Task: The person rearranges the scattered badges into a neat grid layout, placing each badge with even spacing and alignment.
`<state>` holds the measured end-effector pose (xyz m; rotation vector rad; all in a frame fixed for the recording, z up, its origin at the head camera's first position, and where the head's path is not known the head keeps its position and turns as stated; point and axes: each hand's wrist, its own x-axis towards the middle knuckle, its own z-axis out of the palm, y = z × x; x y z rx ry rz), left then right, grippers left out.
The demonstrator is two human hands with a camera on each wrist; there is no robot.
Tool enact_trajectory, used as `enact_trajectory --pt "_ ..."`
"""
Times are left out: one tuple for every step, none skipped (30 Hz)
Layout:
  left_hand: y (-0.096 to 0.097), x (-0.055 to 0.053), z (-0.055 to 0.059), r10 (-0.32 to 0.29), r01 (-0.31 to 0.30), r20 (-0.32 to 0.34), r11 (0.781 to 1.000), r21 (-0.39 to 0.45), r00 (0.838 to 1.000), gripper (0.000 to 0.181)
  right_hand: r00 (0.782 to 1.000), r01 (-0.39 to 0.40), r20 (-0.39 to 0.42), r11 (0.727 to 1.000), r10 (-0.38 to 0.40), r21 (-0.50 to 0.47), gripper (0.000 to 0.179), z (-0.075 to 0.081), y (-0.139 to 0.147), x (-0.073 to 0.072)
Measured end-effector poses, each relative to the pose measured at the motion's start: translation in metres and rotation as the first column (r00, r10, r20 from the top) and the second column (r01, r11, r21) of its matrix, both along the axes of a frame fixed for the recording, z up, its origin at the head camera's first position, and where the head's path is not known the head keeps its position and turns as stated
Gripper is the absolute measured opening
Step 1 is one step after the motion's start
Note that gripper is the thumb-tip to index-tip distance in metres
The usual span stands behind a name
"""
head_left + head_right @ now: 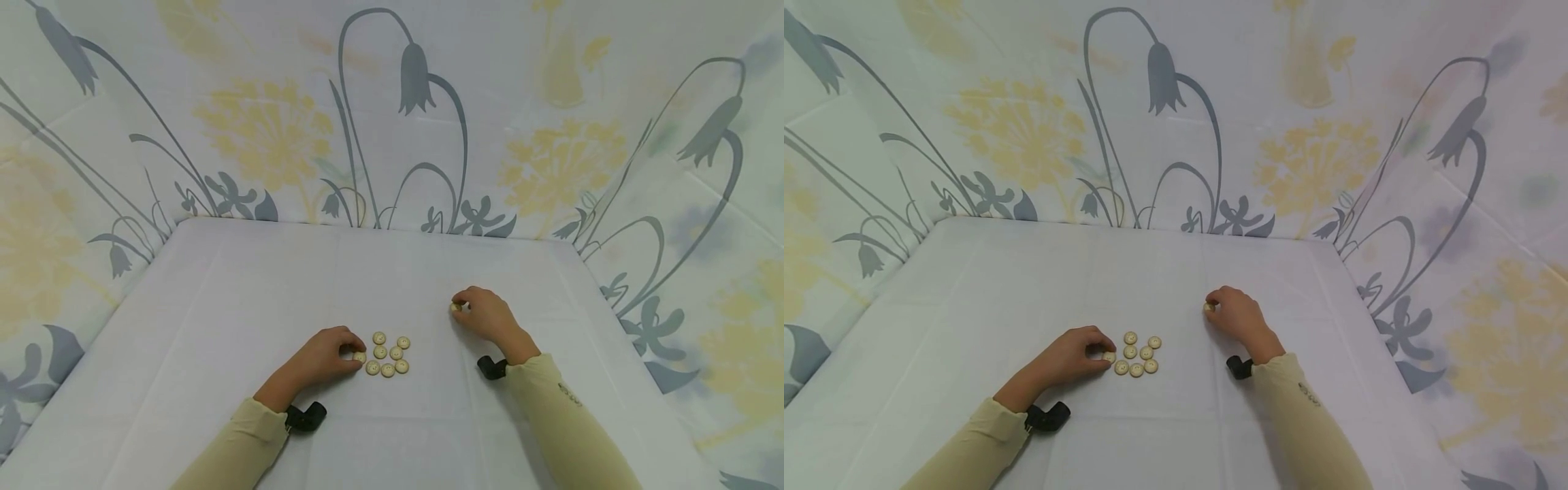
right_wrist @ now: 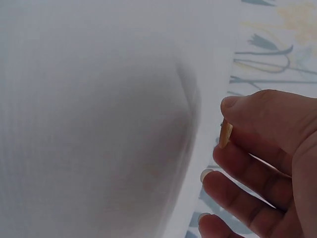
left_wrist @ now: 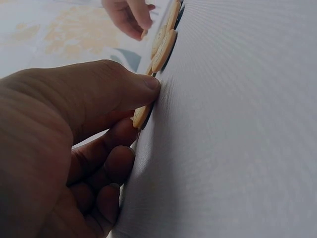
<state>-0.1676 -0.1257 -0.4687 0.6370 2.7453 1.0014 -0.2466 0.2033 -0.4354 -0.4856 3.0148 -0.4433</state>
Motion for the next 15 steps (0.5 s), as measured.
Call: enact_trajectory --pt "0.0 0.0 0.0 0.001 -0.001 0.001 1.0 0.0 1.0 0.018 1.0 0.005 0.001 1.0 -0.005 -0.001 0.028 0.0 0.001 -0.002" --pt "0.0 0.0 0.0 0.003 -0.003 0.001 1.0 0.001 1.0 0.018 1.0 0.01 0.001 1.0 -0.01 0.0 0.028 0.0 0.002 -0.003" --pt "-0.001 0.0 0.0 0.005 -0.005 0.002 1.0 0.003 1.0 0.018 1.0 0.014 0.002 1.0 -0.014 0.001 0.028 0.0 0.003 -0.004" --pt "-0.001 0.0 0.0 0.004 -0.004 0.002 1.0 0.005 1.0 0.018 1.0 0.018 0.003 1.0 -0.018 -0.002 0.028 0.0 0.004 -0.005" --pt "-0.001 0.0 0.0 0.003 -0.003 0.003 1.0 0.007 1.0 0.018 1.0 0.022 0.003 1.0 -0.022 -0.003 0.028 0.0 0.004 -0.006" --pt "-0.001 0.0 0.0 0.002 -0.002 0.002 1.0 0.008 1.0 0.018 1.0 0.025 0.005 1.0 -0.025 -0.003 0.029 0.0 0.005 -0.008" --pt "-0.001 0.0 0.0 -0.001 0.001 0.0 1.0 0.01 1.0 0.018 1.0 0.029 0.008 1.0 -0.029 -0.004 0.029 -0.001 0.007 -0.009" --pt "-0.001 0.0 0.0 -0.004 0.004 -0.001 1.0 0.011 1.0 0.018 0.999 0.034 0.013 0.999 -0.034 -0.002 0.029 -0.001 0.008 -0.01" --pt "-0.001 0.0 0.0 -0.008 0.008 -0.003 1.0 0.011 1.0 0.018 0.999 0.041 0.019 0.999 -0.041 -0.002 0.029 -0.001 0.009 -0.011" --pt "-0.001 0.0 0.0 -0.01 0.01 -0.005 1.0 0.011 1.0 0.018 0.999 0.047 0.025 0.999 -0.047 0.0 0.029 -0.002 0.01 -0.013" --pt "-0.001 0.0 0.0 -0.011 0.011 -0.006 1.0 0.011 1.0 0.018 0.998 0.054 0.032 0.999 -0.054 0.004 0.03 -0.002 0.012 -0.014" --pt "-0.001 0.0 0.0 -0.011 0.011 -0.006 1.0 0.009 1.0 0.018 0.997 0.061 0.038 0.998 -0.061 0.007 0.03 -0.002 0.013 -0.015" --pt "-0.001 0.0 0.0 -0.011 0.011 -0.005 1.0 0.008 1.0 0.018 0.997 0.067 0.045 0.998 -0.068 0.007 0.03 -0.002 0.014 -0.017" --pt "-0.001 0.0 0.0 -0.012 0.012 -0.005 1.0 0.007 1.0 0.018 0.996 0.074 0.051 0.997 -0.074 0.006 0.03 -0.002 0.016 -0.018" --pt "-0.001 0.0 0.0 -0.011 0.011 -0.004 1.0 0.006 1.0 0.018 0.995 0.081 0.056 0.997 -0.081 0.005 0.03 -0.002 0.017 -0.019"
